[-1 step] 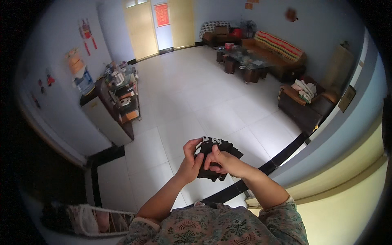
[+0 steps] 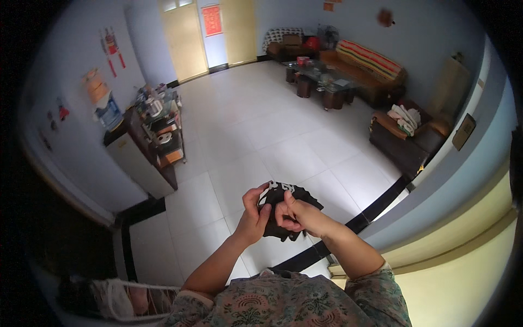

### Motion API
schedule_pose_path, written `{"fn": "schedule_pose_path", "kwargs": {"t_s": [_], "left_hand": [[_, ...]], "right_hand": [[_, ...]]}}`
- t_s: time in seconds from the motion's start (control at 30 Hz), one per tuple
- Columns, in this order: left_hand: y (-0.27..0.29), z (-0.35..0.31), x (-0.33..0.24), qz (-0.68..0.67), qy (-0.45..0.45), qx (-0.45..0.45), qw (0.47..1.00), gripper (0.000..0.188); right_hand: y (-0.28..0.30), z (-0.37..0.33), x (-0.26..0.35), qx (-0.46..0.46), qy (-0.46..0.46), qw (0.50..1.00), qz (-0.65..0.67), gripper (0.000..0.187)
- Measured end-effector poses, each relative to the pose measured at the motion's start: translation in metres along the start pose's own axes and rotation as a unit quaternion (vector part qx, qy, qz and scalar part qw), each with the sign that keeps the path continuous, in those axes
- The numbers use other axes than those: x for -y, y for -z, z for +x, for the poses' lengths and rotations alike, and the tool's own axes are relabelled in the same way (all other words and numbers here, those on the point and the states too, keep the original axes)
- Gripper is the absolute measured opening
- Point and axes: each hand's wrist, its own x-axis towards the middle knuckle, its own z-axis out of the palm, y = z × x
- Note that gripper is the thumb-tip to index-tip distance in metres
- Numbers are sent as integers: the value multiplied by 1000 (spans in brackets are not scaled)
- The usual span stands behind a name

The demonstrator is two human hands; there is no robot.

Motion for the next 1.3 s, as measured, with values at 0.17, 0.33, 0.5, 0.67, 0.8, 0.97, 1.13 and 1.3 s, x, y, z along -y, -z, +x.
{"fn": "schedule_pose_path", "kwargs": {"t_s": [0.17,0.33,0.5,0.67,0.8,0.97,1.13,1.3], "left_hand": [[20,46,46,50,-47,77,995,37],[12,95,88,-46,9,94,994,38],[-1,182,128,-69,25,233,970,49],[-12,262,190,-133,124,339,923,60],[-50,324,226,-123,192,309,924,53],[-89,374,307,-211,230,198,929,37],[-95,444,352,-235,174,256,921,30],[-112,524,385,-334,241,166,896,22]], "right_hand": [[41,49,0,61,26,947,315,66],[90,82,2,14,76,956,284,68],[187,110,18,73,127,965,218,72],[277,136,48,109,138,972,155,73],[350,154,75,53,96,989,100,71],[419,186,107,27,87,995,-24,69],[469,218,131,-31,145,989,-29,68],[508,255,178,-126,130,982,-58,64]]}}
